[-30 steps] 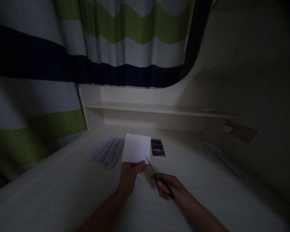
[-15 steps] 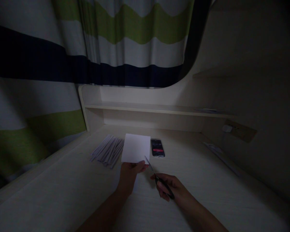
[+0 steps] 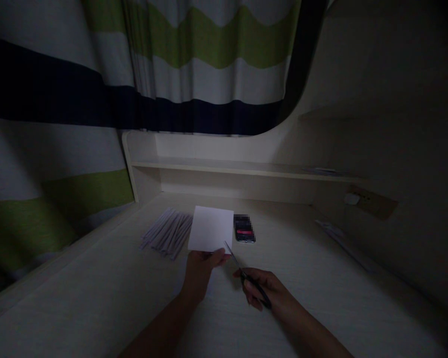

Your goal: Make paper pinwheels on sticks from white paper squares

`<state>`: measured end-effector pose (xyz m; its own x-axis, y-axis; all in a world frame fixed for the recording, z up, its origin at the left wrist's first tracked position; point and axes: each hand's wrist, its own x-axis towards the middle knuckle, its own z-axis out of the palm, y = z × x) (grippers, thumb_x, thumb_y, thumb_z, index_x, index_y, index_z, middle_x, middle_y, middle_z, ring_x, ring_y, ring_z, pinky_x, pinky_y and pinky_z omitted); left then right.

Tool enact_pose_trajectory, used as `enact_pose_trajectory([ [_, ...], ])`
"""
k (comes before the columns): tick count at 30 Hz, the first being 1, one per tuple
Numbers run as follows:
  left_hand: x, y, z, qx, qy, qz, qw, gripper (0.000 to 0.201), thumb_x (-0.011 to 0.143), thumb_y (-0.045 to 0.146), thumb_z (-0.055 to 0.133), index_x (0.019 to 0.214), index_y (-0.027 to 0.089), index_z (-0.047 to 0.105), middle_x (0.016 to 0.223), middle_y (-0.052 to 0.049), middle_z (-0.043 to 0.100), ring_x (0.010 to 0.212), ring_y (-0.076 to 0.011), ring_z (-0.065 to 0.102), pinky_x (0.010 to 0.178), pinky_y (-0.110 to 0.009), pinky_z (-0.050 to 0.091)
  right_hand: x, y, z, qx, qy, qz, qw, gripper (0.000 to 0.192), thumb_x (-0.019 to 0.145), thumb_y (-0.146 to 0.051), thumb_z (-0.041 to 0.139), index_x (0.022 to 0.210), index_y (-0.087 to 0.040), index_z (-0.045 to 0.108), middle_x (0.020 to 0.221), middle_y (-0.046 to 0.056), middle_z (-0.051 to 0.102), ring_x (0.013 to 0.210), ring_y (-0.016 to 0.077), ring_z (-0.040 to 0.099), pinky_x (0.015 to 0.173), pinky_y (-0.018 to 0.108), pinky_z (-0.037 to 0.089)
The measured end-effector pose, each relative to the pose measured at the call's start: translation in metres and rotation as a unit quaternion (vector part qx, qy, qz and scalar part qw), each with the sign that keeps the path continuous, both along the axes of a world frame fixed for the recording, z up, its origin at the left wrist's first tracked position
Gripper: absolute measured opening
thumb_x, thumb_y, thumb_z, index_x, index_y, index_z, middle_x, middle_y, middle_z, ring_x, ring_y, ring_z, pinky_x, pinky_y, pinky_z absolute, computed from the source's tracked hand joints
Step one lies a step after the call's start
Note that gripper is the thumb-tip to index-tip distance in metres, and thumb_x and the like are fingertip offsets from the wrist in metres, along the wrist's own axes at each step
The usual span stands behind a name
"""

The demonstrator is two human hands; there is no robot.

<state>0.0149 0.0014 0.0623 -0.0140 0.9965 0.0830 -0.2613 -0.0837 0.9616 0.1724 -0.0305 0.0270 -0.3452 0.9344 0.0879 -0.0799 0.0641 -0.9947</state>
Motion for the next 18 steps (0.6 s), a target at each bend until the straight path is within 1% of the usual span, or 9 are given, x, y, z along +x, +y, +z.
enact_pose_trajectory([
  [3, 0.0008, -0.0005, 0.0007, -0.007, -0.006, 0.002, 1.000, 0.015, 0.059, 0.022, 0.067, 0.067, 0.009, 0.067, 0.059, -0.004, 0.068, 0.058, -0.0166, 0.063, 0.061, -0.025, 0.052, -0.0006, 0.0000, 0.0007, -0.007, -0.002, -0.009, 1.000, 0.047, 0.063, -0.051, 0.060, 0.089, -0.012, 0.058, 0.044, -0.008, 0.039, 0.032, 0.0037, 0.031, 0.035, 0.020, 0.020],
  [7, 0.0013, -0.0010, 0.0007, -0.009, -0.018, 0.003, 1.000, 0.015, 0.058, 0.021, 0.068, 0.068, 0.009, 0.067, 0.059, -0.004, 0.068, 0.058, -0.0165, 0.063, 0.060, -0.026, 0.052, 0.0004, -0.0018, 0.0052, -0.007, -0.006, 0.013, 1.000, 0.044, 0.066, -0.049, 0.059, 0.091, -0.012, 0.057, 0.044, -0.009, 0.038, 0.033, 0.0039, 0.032, 0.036, 0.020, 0.022],
  [11, 0.0014, -0.0015, 0.0021, -0.011, -0.014, 0.008, 1.000, 0.015, 0.057, 0.021, 0.069, 0.065, 0.009, 0.067, 0.058, -0.005, 0.068, 0.057, -0.0170, 0.063, 0.059, -0.026, 0.052, 0.0007, -0.0034, 0.0077, -0.006, 0.004, 0.013, 1.000, 0.042, 0.067, -0.047, 0.059, 0.090, -0.012, 0.057, 0.045, -0.008, 0.039, 0.034, 0.0035, 0.031, 0.036, 0.019, 0.022],
  [14, 0.0011, -0.0012, 0.0019, -0.005, -0.011, 0.006, 1.000, 0.016, 0.057, 0.022, 0.068, 0.067, 0.009, 0.067, 0.059, -0.005, 0.068, 0.058, -0.0171, 0.063, 0.060, -0.026, 0.052, 0.0002, -0.0031, 0.0057, -0.009, 0.017, 0.014, 1.000, 0.040, 0.067, -0.045, 0.060, 0.090, -0.012, 0.057, 0.045, -0.009, 0.039, 0.033, 0.0029, 0.030, 0.035, 0.019, 0.021],
  [18, 0.0001, 0.0008, -0.0019, 0.005, -0.009, 0.003, 1.000, 0.016, 0.058, 0.023, 0.068, 0.067, 0.010, 0.067, 0.060, -0.005, 0.068, 0.058, -0.0170, 0.063, 0.059, -0.026, 0.051, 0.0005, -0.0009, 0.0002, -0.011, 0.028, 0.010, 0.999, 0.038, 0.067, -0.043, 0.062, 0.089, -0.013, 0.058, 0.044, -0.009, 0.039, 0.033, 0.0021, 0.028, 0.035, 0.018, 0.020],
])
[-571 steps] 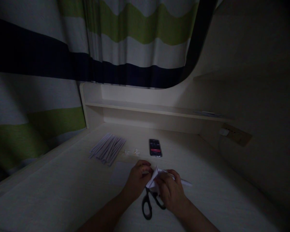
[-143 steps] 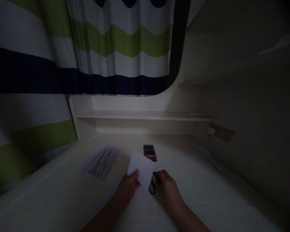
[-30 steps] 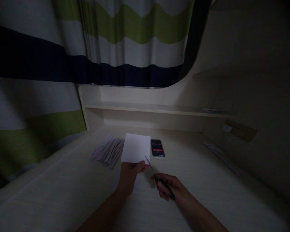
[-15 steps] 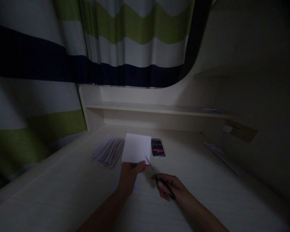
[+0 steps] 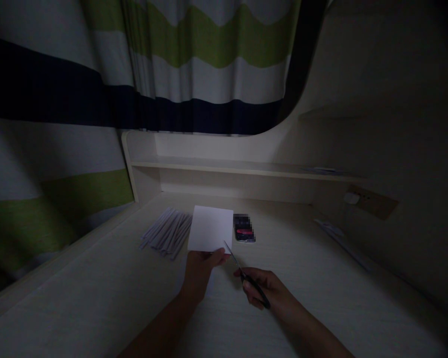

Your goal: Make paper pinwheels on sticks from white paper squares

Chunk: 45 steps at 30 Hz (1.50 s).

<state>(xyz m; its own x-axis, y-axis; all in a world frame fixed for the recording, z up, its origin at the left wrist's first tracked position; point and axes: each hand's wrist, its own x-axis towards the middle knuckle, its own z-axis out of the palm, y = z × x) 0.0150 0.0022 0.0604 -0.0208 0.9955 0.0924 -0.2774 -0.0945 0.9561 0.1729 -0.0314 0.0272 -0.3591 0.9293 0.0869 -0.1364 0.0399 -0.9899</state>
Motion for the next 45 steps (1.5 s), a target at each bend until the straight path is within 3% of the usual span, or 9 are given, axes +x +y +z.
enact_pose_trajectory([
  [14, -0.001, -0.001, 0.004, -0.001, -0.007, -0.010, 1.000, 0.015, 0.058, 0.021, 0.068, 0.068, 0.010, 0.066, 0.060, -0.003, 0.067, 0.057, -0.0148, 0.062, 0.059, -0.024, 0.051, 0.003, -0.001, 0.009, -0.016, -0.048, -0.021, 0.999, 0.046, 0.060, -0.048, 0.064, 0.088, -0.011, 0.061, 0.040, -0.011, 0.031, 0.033, 0.0018, 0.023, 0.035, 0.019, 0.015],
  [23, 0.000, -0.003, 0.005, -0.020, 0.008, -0.018, 1.000, 0.026, 0.055, 0.022, 0.070, 0.077, 0.009, 0.065, 0.062, -0.005, 0.068, 0.056, -0.0162, 0.062, 0.057, -0.025, 0.051, 0.004, 0.001, 0.005, -0.014, -0.043, -0.010, 0.999, 0.044, 0.062, -0.045, 0.064, 0.091, -0.012, 0.060, 0.042, -0.011, 0.032, 0.033, 0.0016, 0.022, 0.035, 0.019, 0.015],
  [45, 0.003, -0.006, 0.005, -0.028, 0.019, -0.054, 0.998, 0.026, 0.055, 0.022, 0.070, 0.077, 0.009, 0.065, 0.063, -0.004, 0.067, 0.057, -0.0172, 0.063, 0.058, -0.026, 0.052, 0.005, -0.002, 0.008, -0.013, -0.063, -0.019, 0.998, 0.045, 0.064, -0.044, 0.062, 0.097, -0.013, 0.059, 0.043, -0.010, 0.033, 0.034, 0.0029, 0.025, 0.036, 0.020, 0.018],
])
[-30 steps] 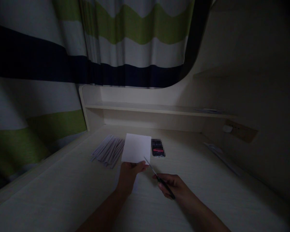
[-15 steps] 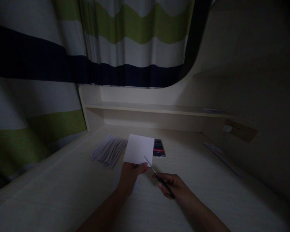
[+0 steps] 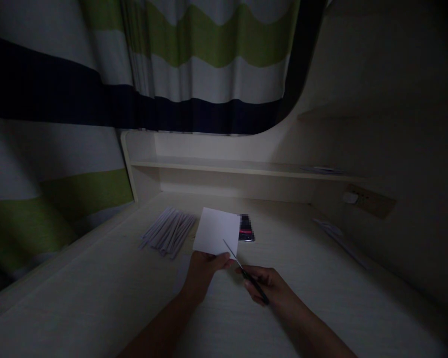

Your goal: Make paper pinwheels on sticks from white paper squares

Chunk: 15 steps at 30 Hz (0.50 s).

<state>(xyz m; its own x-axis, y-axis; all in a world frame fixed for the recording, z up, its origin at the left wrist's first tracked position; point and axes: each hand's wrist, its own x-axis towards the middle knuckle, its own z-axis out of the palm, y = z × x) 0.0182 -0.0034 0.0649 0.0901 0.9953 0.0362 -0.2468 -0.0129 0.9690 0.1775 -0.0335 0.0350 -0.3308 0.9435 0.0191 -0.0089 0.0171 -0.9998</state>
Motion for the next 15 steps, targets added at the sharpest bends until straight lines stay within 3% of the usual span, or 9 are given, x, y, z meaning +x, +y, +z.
enact_pose_trajectory([
  [7, -0.0006, 0.0002, -0.0015, 0.001, -0.006, 0.001, 1.000, 0.032, 0.053, 0.024, 0.071, 0.081, 0.009, 0.065, 0.063, -0.006, 0.068, 0.059, -0.0192, 0.063, 0.058, -0.027, 0.052, 0.0019, 0.0038, -0.0059, 0.000, -0.006, 0.001, 1.000, 0.044, 0.064, -0.043, 0.063, 0.096, -0.014, 0.059, 0.042, -0.011, 0.030, 0.034, 0.0024, 0.023, 0.035, 0.019, 0.018],
  [15, -0.0014, 0.0004, -0.0024, 0.001, 0.000, -0.007, 1.000, 0.022, 0.055, 0.024, 0.070, 0.071, 0.009, 0.066, 0.062, -0.006, 0.068, 0.059, -0.0186, 0.063, 0.059, -0.027, 0.051, -0.0008, -0.0009, 0.0021, -0.001, 0.002, -0.010, 1.000, 0.045, 0.063, -0.045, 0.063, 0.094, -0.013, 0.059, 0.042, -0.011, 0.033, 0.033, 0.0028, 0.026, 0.035, 0.019, 0.019],
])
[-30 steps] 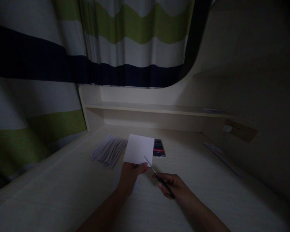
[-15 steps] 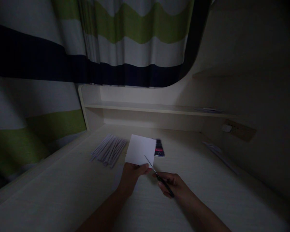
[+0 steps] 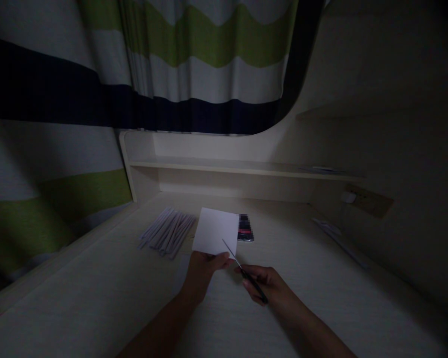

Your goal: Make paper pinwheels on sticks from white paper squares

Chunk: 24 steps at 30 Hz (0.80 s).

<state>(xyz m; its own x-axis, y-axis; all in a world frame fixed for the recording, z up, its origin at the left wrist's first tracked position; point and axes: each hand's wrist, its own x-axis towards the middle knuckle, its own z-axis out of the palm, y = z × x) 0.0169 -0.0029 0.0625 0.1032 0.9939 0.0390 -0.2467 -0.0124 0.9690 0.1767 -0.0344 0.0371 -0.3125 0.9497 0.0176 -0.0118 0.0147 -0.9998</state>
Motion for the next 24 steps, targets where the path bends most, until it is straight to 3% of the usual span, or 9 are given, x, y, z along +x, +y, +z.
enact_pose_trajectory([
  [9, 0.0005, -0.0012, -0.0004, 0.000, -0.007, -0.008, 1.000, 0.024, 0.055, 0.023, 0.070, 0.074, 0.011, 0.066, 0.064, -0.005, 0.068, 0.058, -0.0178, 0.063, 0.058, -0.027, 0.051, -0.0001, 0.0012, -0.0026, 0.007, -0.009, -0.007, 1.000, 0.050, 0.062, -0.048, 0.063, 0.097, -0.012, 0.060, 0.041, -0.010, 0.034, 0.034, 0.0033, 0.026, 0.035, 0.019, 0.020],
  [19, 0.0009, -0.0018, 0.0014, -0.008, 0.006, -0.006, 1.000, 0.020, 0.056, 0.023, 0.069, 0.069, 0.009, 0.066, 0.062, -0.006, 0.068, 0.058, -0.0176, 0.063, 0.059, -0.026, 0.051, 0.0010, 0.0017, -0.0022, 0.009, -0.004, -0.002, 1.000, 0.041, 0.064, -0.043, 0.064, 0.093, -0.014, 0.061, 0.043, -0.010, 0.032, 0.035, 0.0025, 0.023, 0.036, 0.019, 0.021],
  [24, 0.0003, -0.0024, 0.0011, -0.002, -0.022, 0.014, 1.000, 0.033, 0.057, 0.027, 0.069, 0.084, 0.009, 0.063, 0.072, -0.008, 0.068, 0.059, -0.0184, 0.063, 0.058, -0.028, 0.053, 0.0005, 0.0013, -0.0036, 0.005, 0.008, -0.013, 1.000, 0.039, 0.063, -0.040, 0.064, 0.093, -0.014, 0.062, 0.041, -0.010, 0.033, 0.033, 0.0024, 0.023, 0.033, 0.018, 0.018],
])
